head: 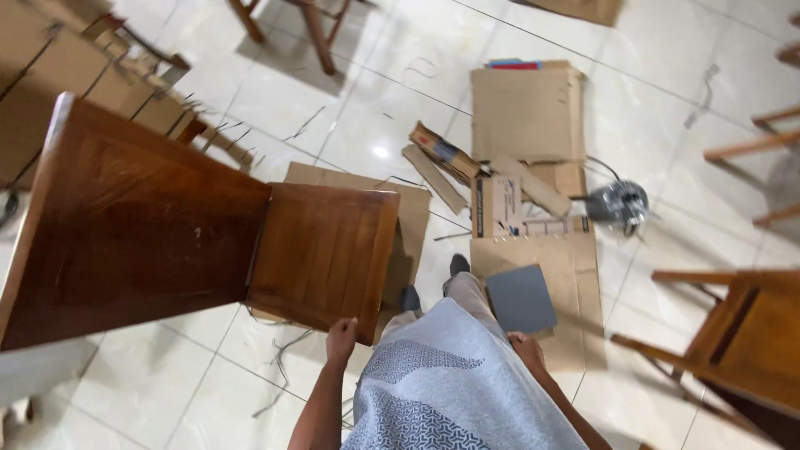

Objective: Wrapping wooden chair legs with cardboard and securing them with plastic straps.

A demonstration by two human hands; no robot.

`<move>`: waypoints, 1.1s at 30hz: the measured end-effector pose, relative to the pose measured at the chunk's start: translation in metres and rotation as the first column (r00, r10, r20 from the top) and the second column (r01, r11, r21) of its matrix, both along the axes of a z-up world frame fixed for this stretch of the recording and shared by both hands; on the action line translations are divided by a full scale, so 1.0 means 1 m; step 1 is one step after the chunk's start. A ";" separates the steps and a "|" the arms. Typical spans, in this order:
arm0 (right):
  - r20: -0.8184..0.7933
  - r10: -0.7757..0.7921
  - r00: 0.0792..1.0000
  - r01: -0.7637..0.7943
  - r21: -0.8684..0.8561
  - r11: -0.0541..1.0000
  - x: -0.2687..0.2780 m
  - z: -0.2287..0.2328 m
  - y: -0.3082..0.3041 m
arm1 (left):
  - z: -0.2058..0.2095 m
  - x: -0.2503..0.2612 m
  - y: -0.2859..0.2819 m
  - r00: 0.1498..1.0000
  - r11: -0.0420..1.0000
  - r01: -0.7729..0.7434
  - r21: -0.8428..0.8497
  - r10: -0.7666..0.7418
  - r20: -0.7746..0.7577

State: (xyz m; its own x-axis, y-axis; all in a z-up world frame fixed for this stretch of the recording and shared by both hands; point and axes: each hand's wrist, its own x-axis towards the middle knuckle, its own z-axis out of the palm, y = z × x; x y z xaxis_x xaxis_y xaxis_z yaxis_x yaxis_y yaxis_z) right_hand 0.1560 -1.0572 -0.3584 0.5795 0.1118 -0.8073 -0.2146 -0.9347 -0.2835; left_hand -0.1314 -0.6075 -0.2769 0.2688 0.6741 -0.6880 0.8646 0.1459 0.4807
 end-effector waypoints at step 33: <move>-0.045 0.586 0.809 -0.575 0.149 0.805 0.332 0.158 0.331 | 0.017 0.151 -0.246 0.486 0.485 -0.873 -0.049 0.874 -0.013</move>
